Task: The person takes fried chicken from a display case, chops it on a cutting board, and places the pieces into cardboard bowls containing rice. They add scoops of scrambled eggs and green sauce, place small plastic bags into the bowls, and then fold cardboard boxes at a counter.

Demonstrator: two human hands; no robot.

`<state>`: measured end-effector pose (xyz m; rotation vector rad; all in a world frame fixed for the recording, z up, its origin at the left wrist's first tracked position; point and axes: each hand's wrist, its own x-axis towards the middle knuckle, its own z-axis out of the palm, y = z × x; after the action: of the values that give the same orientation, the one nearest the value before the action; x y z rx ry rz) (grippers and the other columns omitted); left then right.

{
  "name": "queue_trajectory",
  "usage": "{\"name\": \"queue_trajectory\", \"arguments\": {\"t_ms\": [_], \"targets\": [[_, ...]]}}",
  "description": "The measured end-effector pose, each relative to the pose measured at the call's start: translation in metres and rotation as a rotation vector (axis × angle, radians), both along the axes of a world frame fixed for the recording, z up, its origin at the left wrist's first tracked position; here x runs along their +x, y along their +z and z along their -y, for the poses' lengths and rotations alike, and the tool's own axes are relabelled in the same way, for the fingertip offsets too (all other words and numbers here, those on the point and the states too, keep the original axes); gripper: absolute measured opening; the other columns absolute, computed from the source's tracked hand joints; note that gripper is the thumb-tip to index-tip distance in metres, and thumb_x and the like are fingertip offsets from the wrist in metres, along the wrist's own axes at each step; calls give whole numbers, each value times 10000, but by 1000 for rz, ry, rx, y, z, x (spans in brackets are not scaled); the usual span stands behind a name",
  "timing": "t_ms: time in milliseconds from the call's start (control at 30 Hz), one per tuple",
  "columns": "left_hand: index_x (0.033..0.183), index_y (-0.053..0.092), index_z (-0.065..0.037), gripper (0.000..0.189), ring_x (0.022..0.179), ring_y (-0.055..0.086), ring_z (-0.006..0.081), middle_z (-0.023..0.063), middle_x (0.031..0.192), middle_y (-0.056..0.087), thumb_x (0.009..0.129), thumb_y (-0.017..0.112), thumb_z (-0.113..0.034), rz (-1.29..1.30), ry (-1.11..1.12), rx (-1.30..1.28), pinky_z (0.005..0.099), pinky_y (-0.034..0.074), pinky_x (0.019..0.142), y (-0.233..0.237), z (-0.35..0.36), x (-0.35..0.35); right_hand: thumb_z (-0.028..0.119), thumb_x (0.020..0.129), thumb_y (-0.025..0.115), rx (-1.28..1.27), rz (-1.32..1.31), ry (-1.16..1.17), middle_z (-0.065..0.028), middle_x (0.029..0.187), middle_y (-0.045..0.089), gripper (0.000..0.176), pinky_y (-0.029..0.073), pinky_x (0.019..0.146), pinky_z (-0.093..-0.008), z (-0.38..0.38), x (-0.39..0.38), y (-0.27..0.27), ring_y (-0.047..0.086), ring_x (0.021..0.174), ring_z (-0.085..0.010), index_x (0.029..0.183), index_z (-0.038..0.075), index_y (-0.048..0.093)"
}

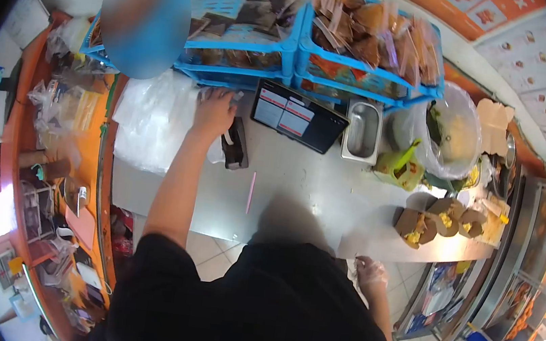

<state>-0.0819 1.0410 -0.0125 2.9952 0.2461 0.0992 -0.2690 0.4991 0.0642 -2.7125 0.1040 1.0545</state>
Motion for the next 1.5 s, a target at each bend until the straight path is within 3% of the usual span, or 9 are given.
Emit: {"name": "queue_trajectory", "arguments": {"t_ms": [167,200,233,333,367,600,833,1300,1500], "targets": [[1156,670,-53,210,955,683,311,124,1010,710,952,634,-86,274,171,-530,400,536,860,66,101,-125,317,1022,498,-73,-267,619,-53,1423,602,345,508,1025,-415,126,-20,-77,609,1247,-277,1299,211,674],[1153,667,-44,195,906,689,265,115,987,712,969,629,-95,196,203,-698,366,541,820,62,121,-144,333,1052,477,-27,-414,246,-47,1251,700,343,508,997,-385,116,0,-42,665,1120,-259,1250,167,702],[1151,663,-35,182,857,695,220,105,963,713,987,624,-104,107,213,-888,333,546,779,52,151,-155,296,1031,528,125,-183,605,-76,1206,718,309,529,949,-363,190,-17,-99,685,1073,-235,1225,141,712],[1169,657,-33,197,819,684,158,93,939,710,1004,621,-136,-217,84,-1378,308,542,753,0,239,-183,132,991,585,416,-61,145,-98,968,719,241,586,747,-349,264,16,-74,710,837,-223,1149,-19,684],[1169,657,-33,197,819,684,158,93,939,710,1004,621,-136,-247,29,-1420,308,542,753,3,278,-182,277,955,656,489,-7,-466,-74,905,729,257,548,785,-368,259,34,-33,701,859,-227,1070,53,710],[1300,592,-36,357,779,664,192,117,1025,701,1002,631,-226,-420,-183,-1184,326,547,784,24,452,-132,275,943,621,429,666,-1101,-68,942,624,323,478,609,-313,452,149,-48,588,741,-184,1230,128,634],[1448,502,-49,498,1091,651,333,226,1315,612,1009,599,-263,-194,36,-961,409,519,949,-47,579,-86,308,923,689,1021,299,-1138,-8,1115,659,366,495,818,-504,487,200,-109,632,990,-214,1264,223,586],[1429,542,-15,413,1231,591,224,117,1356,622,1027,535,-110,-18,655,-1256,385,457,1060,-59,461,-168,48,974,530,911,239,-830,-119,1182,681,432,535,861,-304,533,153,-144,649,998,-186,1405,33,531],[1246,582,-26,292,1040,659,258,142,1101,669,957,570,-67,373,155,-260,383,517,931,36,509,-131,30,970,512,853,186,-837,-154,1358,582,529,473,1013,-342,490,156,-93,585,1198,-237,1487,16,404]]}}
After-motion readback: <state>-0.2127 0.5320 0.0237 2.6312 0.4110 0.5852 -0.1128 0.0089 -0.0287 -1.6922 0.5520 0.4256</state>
